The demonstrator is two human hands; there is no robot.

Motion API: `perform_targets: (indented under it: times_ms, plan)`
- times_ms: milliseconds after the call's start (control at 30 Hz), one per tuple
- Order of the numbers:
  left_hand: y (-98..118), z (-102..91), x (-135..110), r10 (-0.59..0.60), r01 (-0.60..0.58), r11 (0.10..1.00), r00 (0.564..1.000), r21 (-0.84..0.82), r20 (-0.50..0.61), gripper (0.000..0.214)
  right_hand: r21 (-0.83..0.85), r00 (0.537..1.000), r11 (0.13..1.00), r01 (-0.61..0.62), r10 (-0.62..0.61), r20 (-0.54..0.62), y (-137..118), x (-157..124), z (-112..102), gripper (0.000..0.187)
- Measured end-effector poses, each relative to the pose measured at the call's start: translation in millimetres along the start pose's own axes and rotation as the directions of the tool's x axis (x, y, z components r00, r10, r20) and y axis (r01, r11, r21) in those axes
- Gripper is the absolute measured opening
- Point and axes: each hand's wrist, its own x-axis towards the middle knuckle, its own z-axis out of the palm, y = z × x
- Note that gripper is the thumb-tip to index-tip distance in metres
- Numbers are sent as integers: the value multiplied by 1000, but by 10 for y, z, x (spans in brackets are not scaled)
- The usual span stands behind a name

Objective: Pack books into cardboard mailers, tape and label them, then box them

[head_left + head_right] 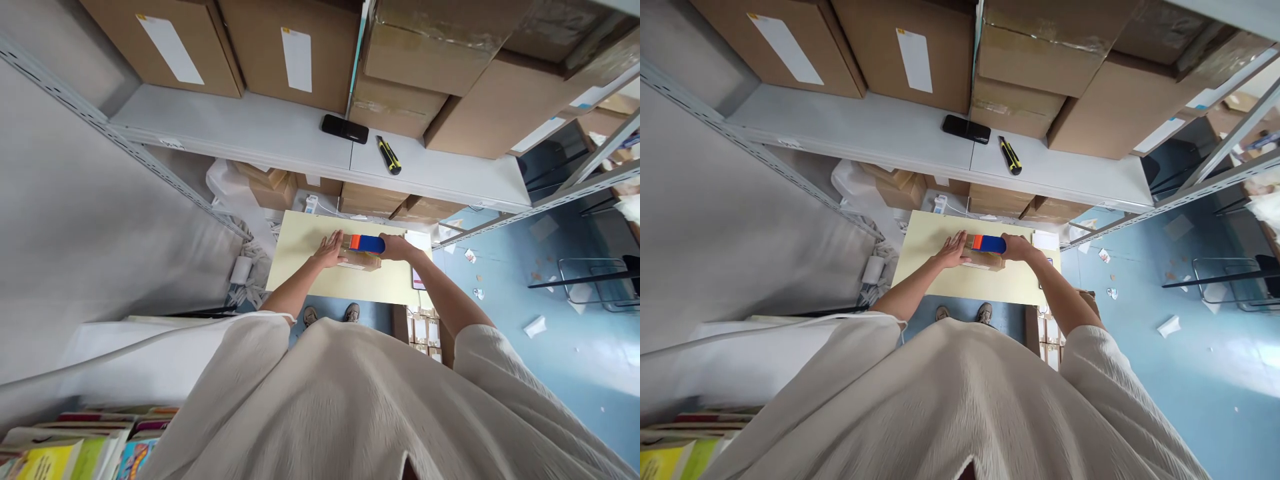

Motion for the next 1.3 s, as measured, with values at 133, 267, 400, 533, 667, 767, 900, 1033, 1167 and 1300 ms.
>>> perform_targets:
  times_ms: [133,267,400,533,667,767,900,1033,1167,1300]
  plan:
    - [15,-40,-1,-27,26,999,999,34,42,123,-9,999,999,30,-30,45,29,-29,-46,65]
    - [3,-50,0,-31,28,998,998,55,51,120,-47,997,999,-20,23,69,332,-125,-75,56]
    - [-14,-47,15,-56,52,997,996,60,67,119,-55,995,995,-81,84,49,984,-356,-27,49]
    - [-26,-55,28,-64,59,996,995,68,79,119,-86,987,986,-143,148,59,1628,-588,122,47]
    - [-21,-79,31,-93,83,991,991,104,94,116,-71,989,989,-128,133,66,1933,-611,327,48]
    - [-7,-97,27,-116,100,986,987,135,111,113,-38,992,994,-104,107,68,1980,-516,475,49]
    - [27,-124,20,-132,111,980,983,164,125,110,2,992,994,-105,105,76,1993,-389,636,49]
    - [87,-165,16,-162,138,974,978,179,129,110,14,993,995,-95,93,76,2015,-307,764,49]
    - [146,-206,15,-182,157,971,974,179,138,112,2,990,994,-113,112,89,1976,-246,855,53]
    - [170,-217,13,-190,164,971,972,177,140,113,0,985,991,-131,130,117,1842,-167,920,58]
